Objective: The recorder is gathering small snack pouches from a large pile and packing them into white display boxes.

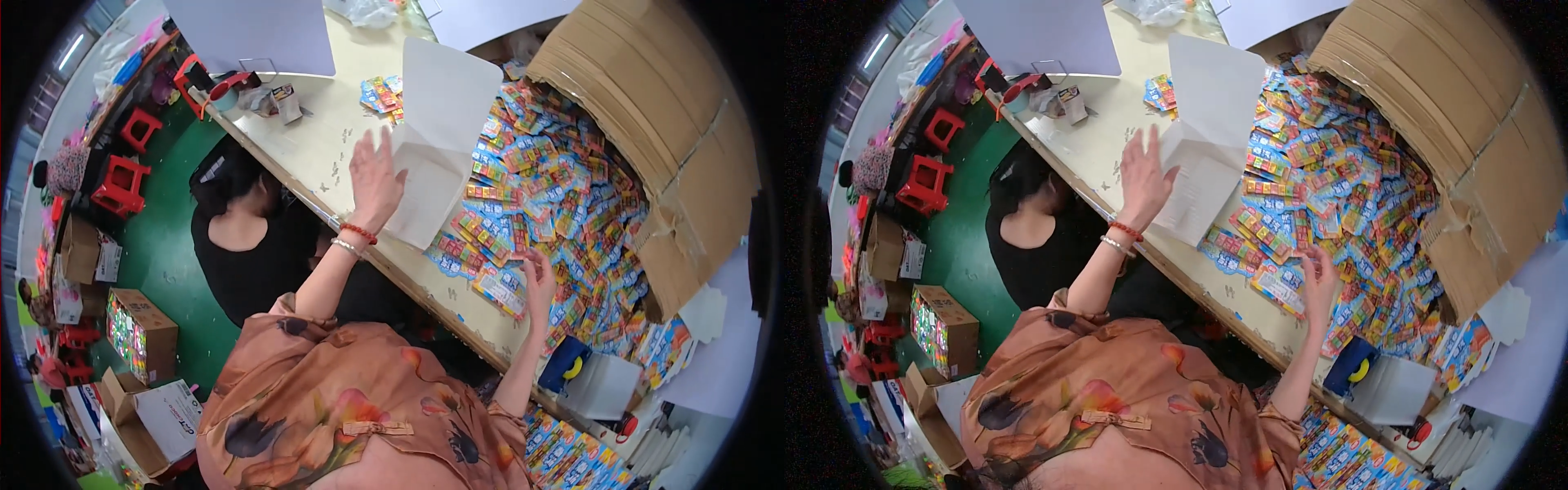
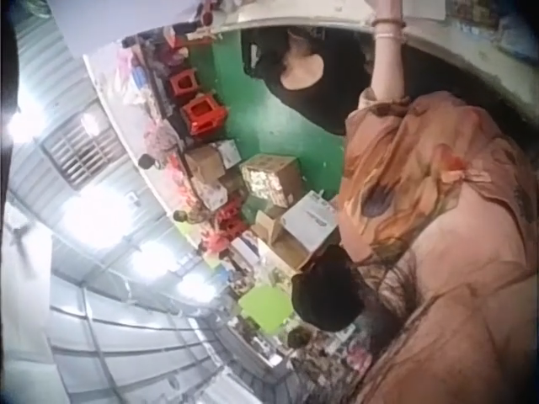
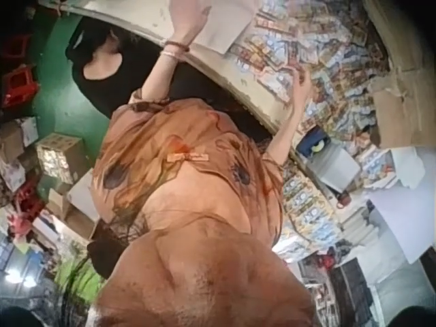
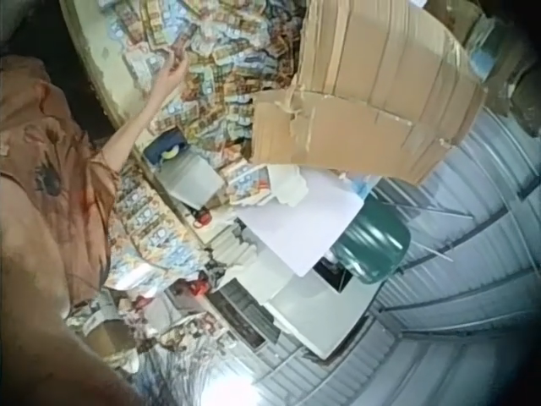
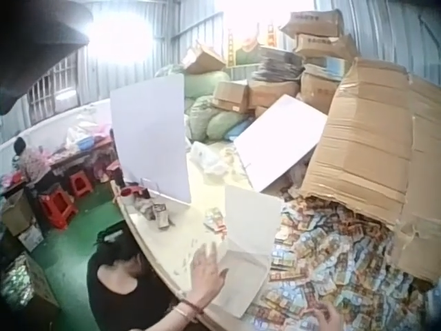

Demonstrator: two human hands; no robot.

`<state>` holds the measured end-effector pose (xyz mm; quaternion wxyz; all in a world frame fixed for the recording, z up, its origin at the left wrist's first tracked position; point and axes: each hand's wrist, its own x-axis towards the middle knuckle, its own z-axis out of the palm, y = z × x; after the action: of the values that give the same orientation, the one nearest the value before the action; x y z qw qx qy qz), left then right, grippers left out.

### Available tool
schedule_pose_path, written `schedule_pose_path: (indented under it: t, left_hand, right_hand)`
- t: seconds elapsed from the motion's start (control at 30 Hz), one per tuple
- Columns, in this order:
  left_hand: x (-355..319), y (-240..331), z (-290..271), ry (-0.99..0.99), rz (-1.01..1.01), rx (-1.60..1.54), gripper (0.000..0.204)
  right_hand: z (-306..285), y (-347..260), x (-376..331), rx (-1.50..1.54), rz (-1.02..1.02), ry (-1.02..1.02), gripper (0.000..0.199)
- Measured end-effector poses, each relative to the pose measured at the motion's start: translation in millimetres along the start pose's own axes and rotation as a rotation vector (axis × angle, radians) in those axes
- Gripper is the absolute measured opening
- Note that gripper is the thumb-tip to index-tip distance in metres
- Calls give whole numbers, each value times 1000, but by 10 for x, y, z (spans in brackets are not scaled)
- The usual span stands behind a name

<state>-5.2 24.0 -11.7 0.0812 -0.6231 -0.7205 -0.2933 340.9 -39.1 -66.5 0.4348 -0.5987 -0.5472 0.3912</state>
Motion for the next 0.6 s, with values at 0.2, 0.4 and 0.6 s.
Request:
schedule_pose_path:
  t: [0.2,0.4,0.6]
  left_hand:
    - [-162,-553,-11,-393,-227,-182,45]
    - [-428,-650,-404,-176,-339,-262,31]
    - [-489,-1030,-782,-74,-424,-424,31]
  right_hand:
    - [353,-298,1042,-298,-286,21,23]
    - [1338,-662,2267,-287,-551,-74,36]
    - [3134,-1024,2810,-698,-713,-326,58]
